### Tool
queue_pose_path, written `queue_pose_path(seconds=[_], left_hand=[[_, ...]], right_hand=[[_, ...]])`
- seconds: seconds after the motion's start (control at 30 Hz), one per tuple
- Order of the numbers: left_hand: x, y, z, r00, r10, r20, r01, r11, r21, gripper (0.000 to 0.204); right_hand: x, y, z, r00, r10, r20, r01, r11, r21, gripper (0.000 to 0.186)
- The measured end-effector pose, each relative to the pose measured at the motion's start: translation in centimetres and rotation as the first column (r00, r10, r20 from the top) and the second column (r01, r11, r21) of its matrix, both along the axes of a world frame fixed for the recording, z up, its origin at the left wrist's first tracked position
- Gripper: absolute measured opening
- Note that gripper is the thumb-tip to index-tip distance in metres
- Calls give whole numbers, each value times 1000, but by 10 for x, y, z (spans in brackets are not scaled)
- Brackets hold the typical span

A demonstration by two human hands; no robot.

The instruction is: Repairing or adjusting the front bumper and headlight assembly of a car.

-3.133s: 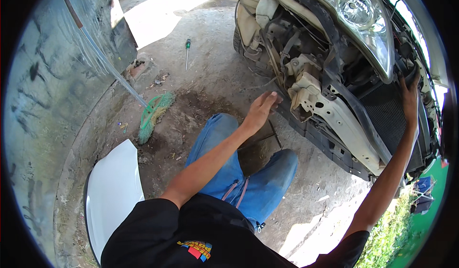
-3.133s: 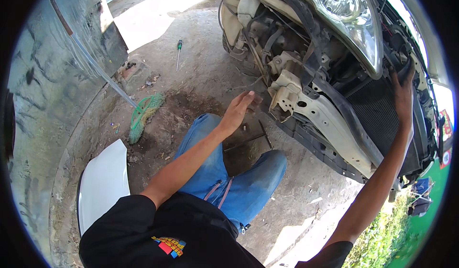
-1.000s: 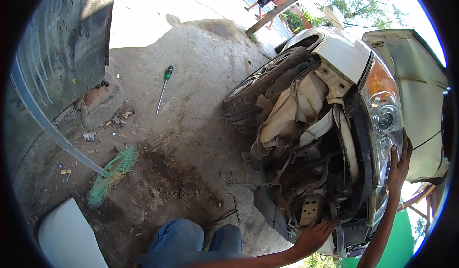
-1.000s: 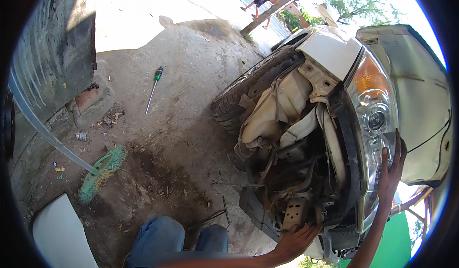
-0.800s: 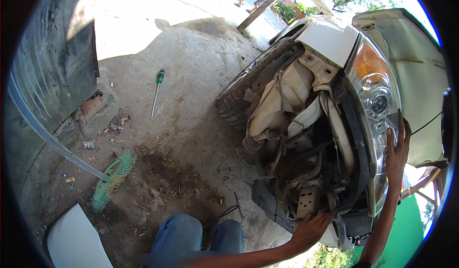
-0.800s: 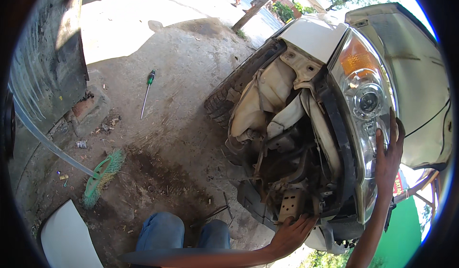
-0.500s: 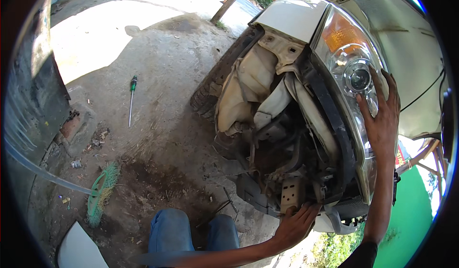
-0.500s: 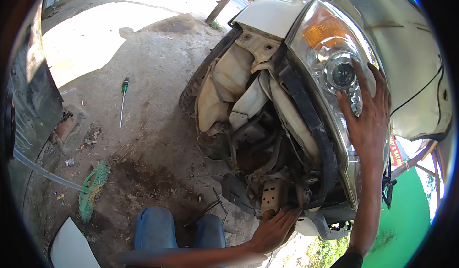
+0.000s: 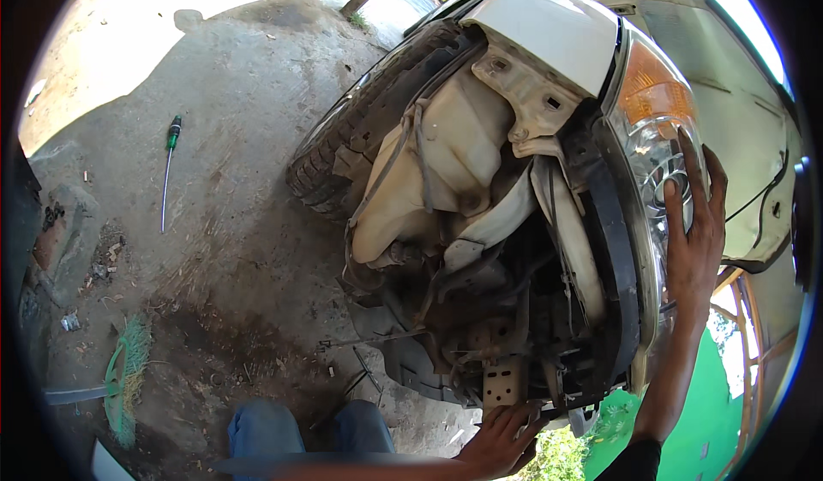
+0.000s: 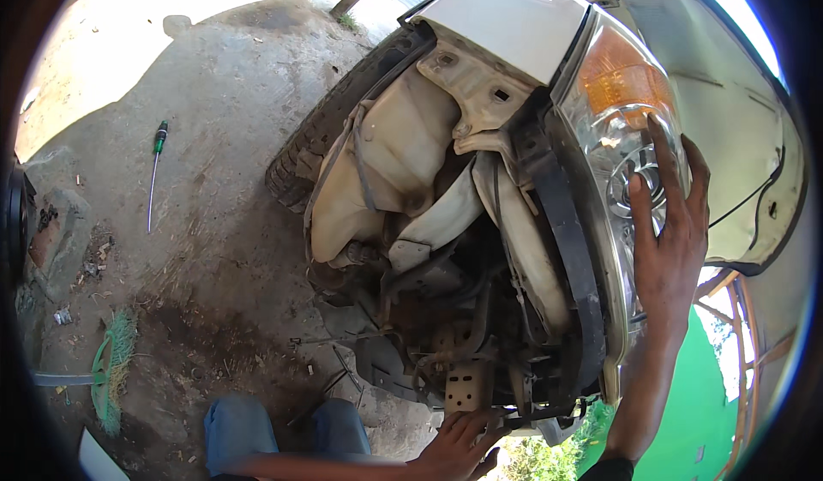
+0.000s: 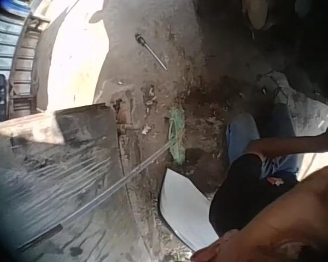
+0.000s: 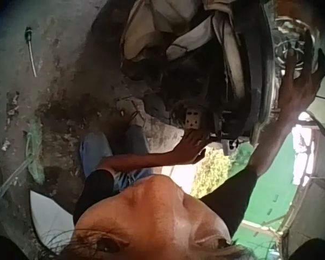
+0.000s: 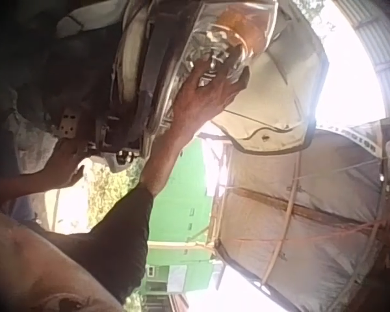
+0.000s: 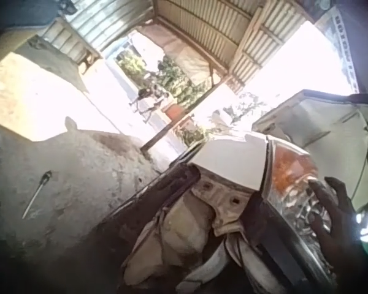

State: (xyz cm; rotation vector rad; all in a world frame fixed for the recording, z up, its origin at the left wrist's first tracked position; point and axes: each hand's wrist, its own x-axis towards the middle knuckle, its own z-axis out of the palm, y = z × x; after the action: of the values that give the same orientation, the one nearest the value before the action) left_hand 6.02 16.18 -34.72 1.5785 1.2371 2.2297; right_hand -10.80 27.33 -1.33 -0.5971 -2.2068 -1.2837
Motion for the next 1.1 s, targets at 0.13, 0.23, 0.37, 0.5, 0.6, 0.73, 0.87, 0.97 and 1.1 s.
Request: queue_pose_path(seconds=[0.13,0.23,0.37,0.5,0.6,0.73,0.87,0.97,1.1], left_hand=[[-1,-3,-3,997,-68,-28,68,997,18,63],[-3,-4,-2,997,-68,-48,70,997,44,64],[-2,-3,-1,996,-88,-28,88,996,9,65],[2,-2,-1,982,-190,11,190,982,3,60],[5,-3,-2,989,-149,22,148,988,31,51],[13,0,-2,992,-126,24,126,992,11,46],[22,4,-3,994,-101,45,100,995,15,43],[25,6,-5,982,-139,130,134,990,51,44],[24,6,-9,989,-150,9,150,989,-6,44]], right_hand=[[-12,-2,-3,1000,17,-25,-17,999,-30,55],[-19,-2,-3,999,21,-45,-22,999,-33,56],[-21,-1,-3,999,27,-45,-29,998,-51,57],[-21,3,-1,999,22,-24,-23,1000,-21,58],[-21,5,1,999,12,-30,-13,1000,-28,61],[-20,6,2,1000,17,-12,-18,999,-31,63],[-21,5,1,1000,14,-11,-14,999,-31,64],[-24,3,0,1000,21,-8,-21,999,-29,64],[-28,-2,-3,1000,21,-19,-22,999,-37,63]])
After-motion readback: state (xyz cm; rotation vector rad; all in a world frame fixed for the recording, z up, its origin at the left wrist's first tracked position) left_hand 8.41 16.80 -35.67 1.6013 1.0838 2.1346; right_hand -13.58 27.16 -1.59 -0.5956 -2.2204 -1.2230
